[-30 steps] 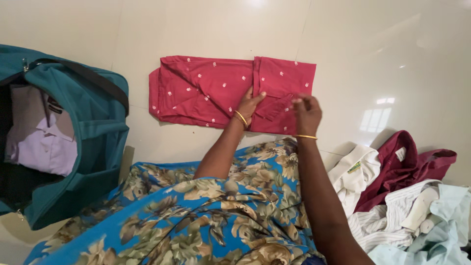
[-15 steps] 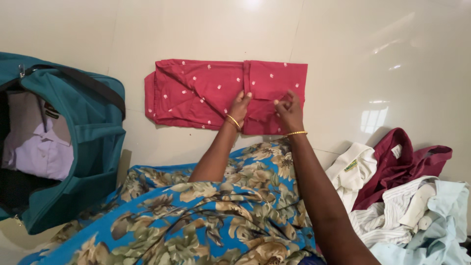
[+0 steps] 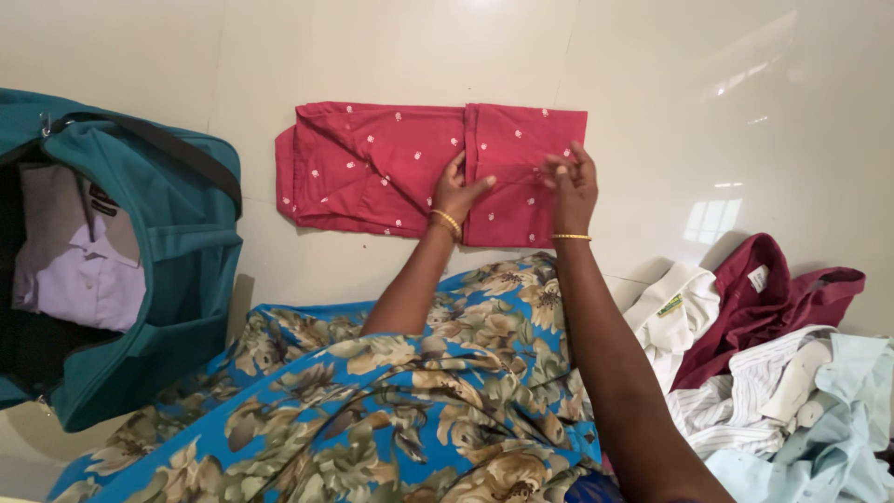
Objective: The person folds a red shirt with white polka dots on the floor. They smooth the fabric, fold the sleeves and sides, and then fold the shirt into a compact rectangle.
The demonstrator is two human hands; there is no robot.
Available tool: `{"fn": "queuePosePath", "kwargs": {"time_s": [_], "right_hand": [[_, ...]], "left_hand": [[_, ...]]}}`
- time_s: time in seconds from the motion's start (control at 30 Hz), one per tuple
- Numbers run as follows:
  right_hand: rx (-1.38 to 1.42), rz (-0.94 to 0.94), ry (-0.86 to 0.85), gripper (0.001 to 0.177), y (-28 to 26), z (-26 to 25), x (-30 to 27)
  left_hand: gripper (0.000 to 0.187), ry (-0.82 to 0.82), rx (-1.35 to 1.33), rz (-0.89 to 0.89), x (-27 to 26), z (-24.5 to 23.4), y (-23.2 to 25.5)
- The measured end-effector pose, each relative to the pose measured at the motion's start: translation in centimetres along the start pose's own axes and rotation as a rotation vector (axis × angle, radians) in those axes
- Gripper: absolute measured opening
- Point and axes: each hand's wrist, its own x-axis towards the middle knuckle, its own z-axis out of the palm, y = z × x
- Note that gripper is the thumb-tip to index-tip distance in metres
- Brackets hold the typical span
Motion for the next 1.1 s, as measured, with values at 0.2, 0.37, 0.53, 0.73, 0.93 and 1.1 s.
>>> {"fn": "queuePosePath", "kwargs": {"time_s": [0.2, 0.37, 0.53, 0.73, 0.93, 1.1], "right_hand": [[-0.130, -0.030, 0.197, 0.030, 0.7, -1.0, 0.2], [-0.248, -0.023, 0.228, 0.027, 1.3, -1.1, 0.6], [-0.432, -0.067, 0.317, 0.025, 1.2, -1.5, 1.1], [-0.628, -0.019, 0.253, 0.039, -0.7, -0.8, 0.8], [-1.306, -0.320, -0.196, 0.061, 0.3, 0.7, 2.6], [-1.417, -0.452, -0.302, 0.064, 1.9, 1.5, 4.7]], "left_hand": [[0.056, -0.050, 0.167, 0.134, 0.6, 1.1, -0.1], [0.064, 0.155, 0.461, 0.137, -0.1, 0.5, 1.5], [0.064, 0.050, 0.350, 0.277, 0.3, 0.3, 1.2], [0.073, 0.260, 1.171, 0.333, -2.8, 2.8, 4.5], [0.063, -0.038, 1.611, 0.577, -2.8, 5.9, 5.7], [0.065, -0.128, 1.808, 0.473, 0.2, 8.1, 6.3]]}}
